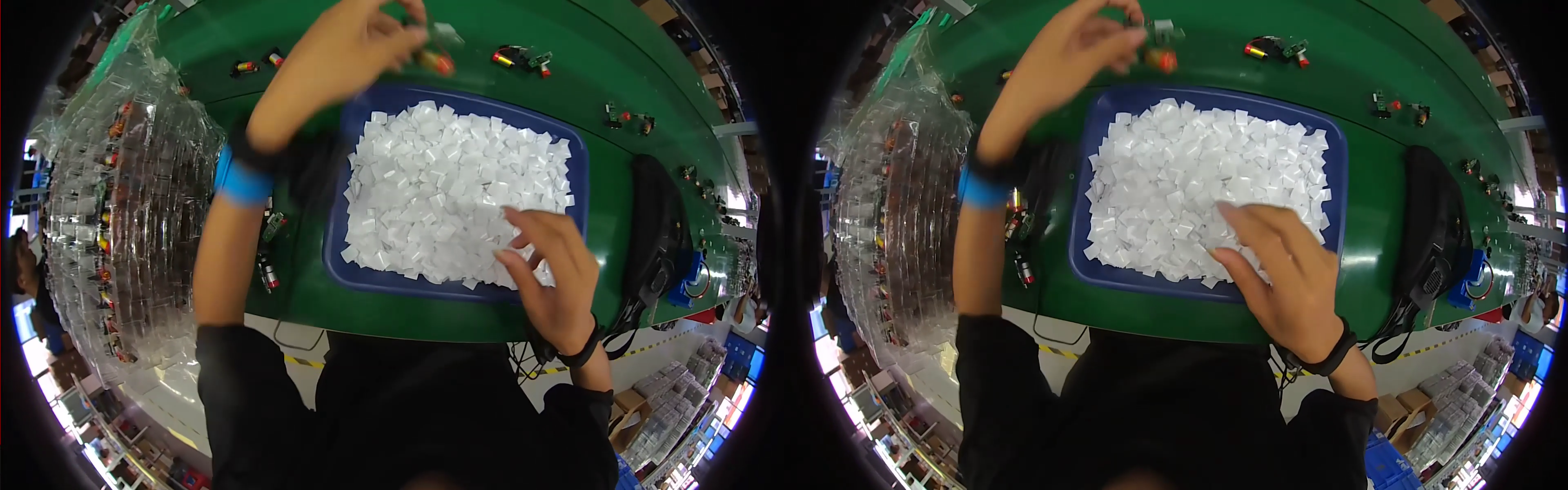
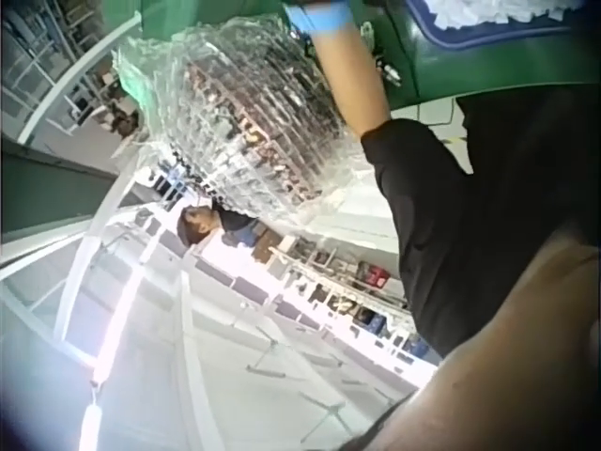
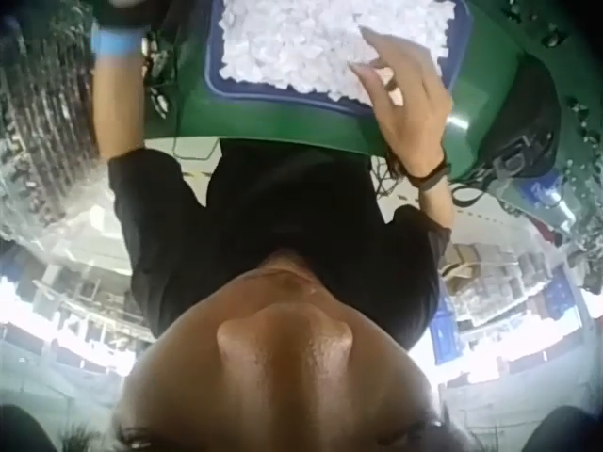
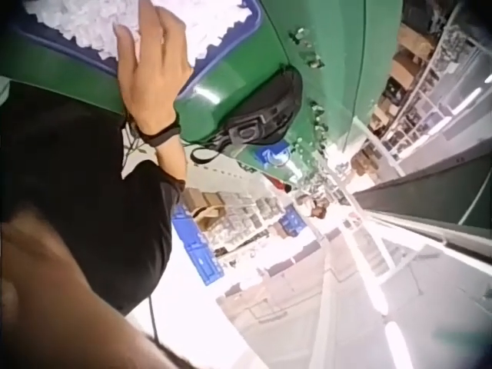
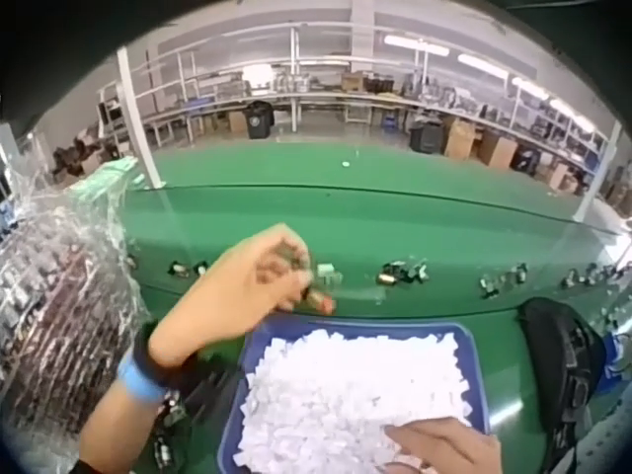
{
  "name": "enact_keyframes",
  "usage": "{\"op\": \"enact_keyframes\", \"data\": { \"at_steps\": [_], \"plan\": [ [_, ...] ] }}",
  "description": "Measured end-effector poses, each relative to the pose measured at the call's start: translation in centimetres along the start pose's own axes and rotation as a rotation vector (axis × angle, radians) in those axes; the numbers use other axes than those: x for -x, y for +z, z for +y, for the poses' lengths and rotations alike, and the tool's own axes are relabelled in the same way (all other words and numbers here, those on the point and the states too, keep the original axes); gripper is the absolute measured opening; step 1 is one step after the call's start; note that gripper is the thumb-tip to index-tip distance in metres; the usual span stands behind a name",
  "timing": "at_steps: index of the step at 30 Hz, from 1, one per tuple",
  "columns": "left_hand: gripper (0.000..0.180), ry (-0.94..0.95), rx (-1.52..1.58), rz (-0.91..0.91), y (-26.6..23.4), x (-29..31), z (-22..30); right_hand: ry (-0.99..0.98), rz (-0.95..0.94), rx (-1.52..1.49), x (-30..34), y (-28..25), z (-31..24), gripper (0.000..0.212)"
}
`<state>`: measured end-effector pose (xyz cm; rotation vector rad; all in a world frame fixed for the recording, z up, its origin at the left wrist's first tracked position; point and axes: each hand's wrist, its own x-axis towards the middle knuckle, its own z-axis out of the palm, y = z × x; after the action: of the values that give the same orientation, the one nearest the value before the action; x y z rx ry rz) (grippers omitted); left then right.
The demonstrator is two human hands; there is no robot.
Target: The person assembles electronic components by hand by picking up a battery and a circuit board, fitting them together, and wrapping them with white tape. After testing the assembly to ensure a green light flashes, the person places the completed unit onto the green workbench.
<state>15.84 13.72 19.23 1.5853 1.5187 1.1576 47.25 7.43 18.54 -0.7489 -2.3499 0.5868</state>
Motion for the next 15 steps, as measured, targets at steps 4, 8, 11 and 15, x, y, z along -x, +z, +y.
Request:
{"op": "enact_keyframes", "data": {
  "at_steps": [4, 8, 11, 15],
  "plan": [
    [0.017, -0.007, 0.184, -0.018, 4.8, 10.9, 5.5, 0.043, 0.083, -0.167, -1.8, 1.2, 0.3, 0.037],
    [0.023, 0.222, -0.183, 0.106, 6.1, 16.9, 4.5, -0.127, -0.024, -0.185, -1.9, 2.6, -0.6, 0.036],
    [0.026, 0.245, -0.163, 0.135, 7.3, 18.2, 3.7, -0.094, -0.082, -0.206, -1.3, 3.0, -0.9, 0.033],
    [0.031, 0.120, 0.146, 0.331, 9.0, 19.1, 3.9, -0.215, -0.071, -0.118, -0.6, 2.9, -0.3, 0.032]
  ]
}}
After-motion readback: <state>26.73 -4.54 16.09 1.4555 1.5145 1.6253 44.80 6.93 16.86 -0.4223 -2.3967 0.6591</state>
